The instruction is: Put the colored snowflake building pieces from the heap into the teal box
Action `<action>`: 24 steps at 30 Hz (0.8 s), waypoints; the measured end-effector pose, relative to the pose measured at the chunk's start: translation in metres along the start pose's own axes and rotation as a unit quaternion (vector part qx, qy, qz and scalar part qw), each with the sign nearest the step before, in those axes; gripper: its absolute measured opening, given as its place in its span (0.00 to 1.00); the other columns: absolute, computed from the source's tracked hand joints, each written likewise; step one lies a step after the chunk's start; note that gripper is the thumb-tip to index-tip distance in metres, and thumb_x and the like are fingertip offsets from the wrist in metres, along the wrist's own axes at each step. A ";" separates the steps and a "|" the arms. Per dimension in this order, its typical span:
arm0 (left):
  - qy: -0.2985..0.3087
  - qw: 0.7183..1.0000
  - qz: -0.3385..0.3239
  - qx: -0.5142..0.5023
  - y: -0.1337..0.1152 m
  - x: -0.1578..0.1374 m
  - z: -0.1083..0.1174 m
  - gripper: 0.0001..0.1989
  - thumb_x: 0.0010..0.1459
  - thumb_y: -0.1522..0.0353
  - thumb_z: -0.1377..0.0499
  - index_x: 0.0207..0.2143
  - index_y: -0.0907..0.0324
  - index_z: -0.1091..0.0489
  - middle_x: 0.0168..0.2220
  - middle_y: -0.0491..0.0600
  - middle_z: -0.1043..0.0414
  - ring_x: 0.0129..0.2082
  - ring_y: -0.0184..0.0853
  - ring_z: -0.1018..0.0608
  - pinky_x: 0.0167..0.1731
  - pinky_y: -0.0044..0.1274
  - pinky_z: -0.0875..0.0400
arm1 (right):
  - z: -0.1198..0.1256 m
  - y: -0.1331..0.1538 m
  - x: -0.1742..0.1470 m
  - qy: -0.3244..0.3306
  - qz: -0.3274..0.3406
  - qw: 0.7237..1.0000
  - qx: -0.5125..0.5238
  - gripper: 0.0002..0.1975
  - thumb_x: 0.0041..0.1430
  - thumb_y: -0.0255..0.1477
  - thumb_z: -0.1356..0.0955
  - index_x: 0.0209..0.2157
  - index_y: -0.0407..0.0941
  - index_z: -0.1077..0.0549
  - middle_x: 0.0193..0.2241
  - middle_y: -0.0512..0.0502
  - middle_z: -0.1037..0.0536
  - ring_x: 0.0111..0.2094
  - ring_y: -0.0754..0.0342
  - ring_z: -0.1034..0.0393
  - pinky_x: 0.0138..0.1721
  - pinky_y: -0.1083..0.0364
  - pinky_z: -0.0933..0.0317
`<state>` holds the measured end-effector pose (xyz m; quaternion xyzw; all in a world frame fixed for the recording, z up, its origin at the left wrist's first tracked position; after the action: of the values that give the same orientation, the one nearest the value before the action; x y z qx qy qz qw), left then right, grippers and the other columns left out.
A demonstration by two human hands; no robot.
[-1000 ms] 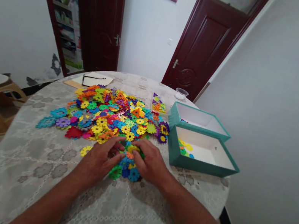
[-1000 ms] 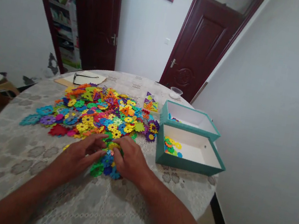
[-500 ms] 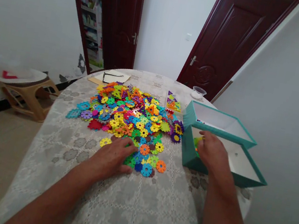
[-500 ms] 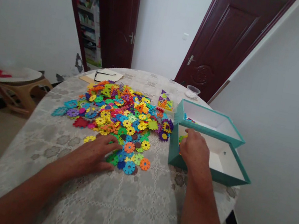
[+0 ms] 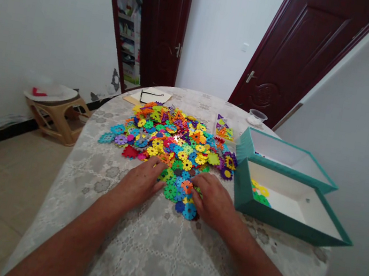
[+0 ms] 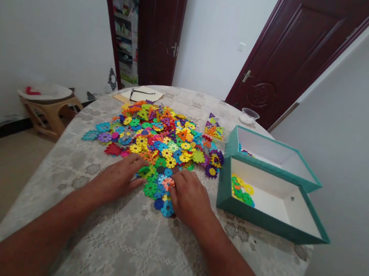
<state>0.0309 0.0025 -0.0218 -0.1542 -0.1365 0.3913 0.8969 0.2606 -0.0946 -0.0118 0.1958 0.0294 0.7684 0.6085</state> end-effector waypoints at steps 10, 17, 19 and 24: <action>0.018 0.997 0.029 0.069 -0.004 0.003 -0.003 0.14 0.67 0.69 0.45 0.53 0.58 0.30 0.51 0.56 0.28 0.52 0.43 0.24 0.50 0.31 0.28 | -0.020 0.007 -0.001 0.052 0.026 0.997 0.043 0.15 0.67 0.28 0.31 0.54 0.45 0.27 0.51 0.38 0.24 0.55 0.43 0.32 0.58 0.44 0.36; -0.105 0.994 0.039 0.004 0.015 0.006 0.006 0.12 0.69 0.70 0.52 0.45 0.59 0.28 0.45 0.57 0.25 0.48 0.43 0.24 0.50 0.33 0.29 | -0.023 0.011 0.001 0.062 0.016 0.989 0.133 0.06 0.66 0.25 0.32 0.44 0.46 0.25 0.42 0.44 0.24 0.45 0.49 0.30 0.47 0.51 0.37; -0.129 0.990 0.043 -0.027 0.020 0.006 0.010 0.12 0.69 0.68 0.51 0.45 0.59 0.29 0.44 0.56 0.24 0.46 0.43 0.23 0.48 0.33 0.29 | -0.019 0.008 0.002 0.061 0.009 0.985 0.162 0.04 0.66 0.25 0.33 0.39 0.46 0.27 0.38 0.47 0.25 0.41 0.51 0.30 0.42 0.53 0.39; -0.108 0.990 0.070 -0.062 0.026 0.004 0.021 0.11 0.68 0.67 0.50 0.42 0.59 0.28 0.40 0.53 0.23 0.40 0.41 0.23 0.43 0.31 0.30 | 0.006 -0.013 0.000 0.099 -0.039 0.969 0.223 0.05 0.65 0.24 0.35 0.38 0.46 0.27 0.31 0.52 0.28 0.34 0.55 0.33 0.36 0.55 0.43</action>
<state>0.0090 0.0258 -0.0114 -0.1754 -0.2448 0.4584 0.8361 0.2748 -0.0922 -0.0097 0.2480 0.2679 0.7336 0.5732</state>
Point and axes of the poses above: each hand's wrist, its own x-axis towards the middle knuckle, its own z-axis out of the back of the hand, y = z × x, the point moved 1 cm from there along x, towards the middle knuckle
